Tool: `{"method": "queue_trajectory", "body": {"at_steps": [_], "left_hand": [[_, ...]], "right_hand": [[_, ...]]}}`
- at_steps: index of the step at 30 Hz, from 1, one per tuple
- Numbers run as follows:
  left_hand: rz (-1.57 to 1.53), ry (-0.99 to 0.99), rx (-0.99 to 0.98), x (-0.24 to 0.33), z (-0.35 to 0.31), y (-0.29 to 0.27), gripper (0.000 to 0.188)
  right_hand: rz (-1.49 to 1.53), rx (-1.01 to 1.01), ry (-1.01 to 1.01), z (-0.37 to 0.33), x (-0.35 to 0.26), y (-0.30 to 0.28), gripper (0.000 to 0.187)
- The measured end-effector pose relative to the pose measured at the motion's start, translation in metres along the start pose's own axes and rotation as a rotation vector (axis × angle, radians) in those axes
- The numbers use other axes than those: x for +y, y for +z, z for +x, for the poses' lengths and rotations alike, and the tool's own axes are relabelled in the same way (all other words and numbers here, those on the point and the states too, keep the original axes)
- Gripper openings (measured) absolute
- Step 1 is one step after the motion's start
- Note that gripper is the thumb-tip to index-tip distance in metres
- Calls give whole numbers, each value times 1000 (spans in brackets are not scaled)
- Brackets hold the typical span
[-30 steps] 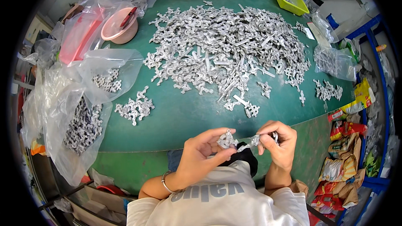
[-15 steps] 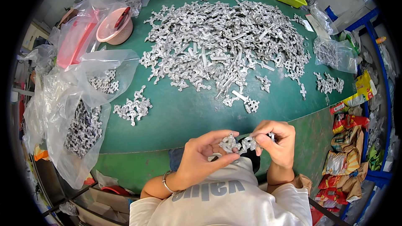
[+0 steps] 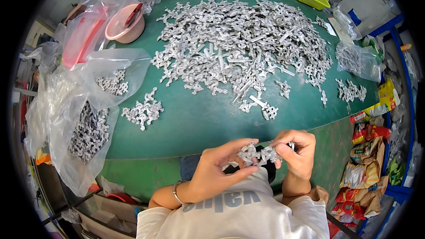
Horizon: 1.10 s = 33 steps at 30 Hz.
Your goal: The person sorts small metal crucifix-shaped components by hand on a green workbench and then gathers them into a plastic bag.
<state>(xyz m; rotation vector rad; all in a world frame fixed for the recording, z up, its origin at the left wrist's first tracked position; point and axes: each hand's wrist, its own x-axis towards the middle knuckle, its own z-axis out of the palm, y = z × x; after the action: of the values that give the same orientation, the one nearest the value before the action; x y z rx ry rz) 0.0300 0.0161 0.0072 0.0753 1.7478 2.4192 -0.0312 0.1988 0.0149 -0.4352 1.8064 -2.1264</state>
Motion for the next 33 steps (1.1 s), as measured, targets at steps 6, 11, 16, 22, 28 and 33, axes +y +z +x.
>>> {"method": "queue_trajectory", "body": {"at_steps": [6,11,16,22,28,33], "left_hand": [[196,89,-25,-2,-1,-2,52],[200,92,-26,-1,0,-3,51],[155,74,-15,-1,0,-4,49],[209,106,-16,2,1,-7,44],[293,179,-19,7,1,-7,42],[338,225,-27,10,2,-8,42]], "right_hand": [[31,27,29,-2,3,-2,8],[46,35,44,-2,4,-1,8],[82,49,52,-2,4,-1,9],[61,90,27,-1,10,-2,14],[69,125,71,-1,13,-5,9],[-42,184,130,5,22,-1,8]]}}
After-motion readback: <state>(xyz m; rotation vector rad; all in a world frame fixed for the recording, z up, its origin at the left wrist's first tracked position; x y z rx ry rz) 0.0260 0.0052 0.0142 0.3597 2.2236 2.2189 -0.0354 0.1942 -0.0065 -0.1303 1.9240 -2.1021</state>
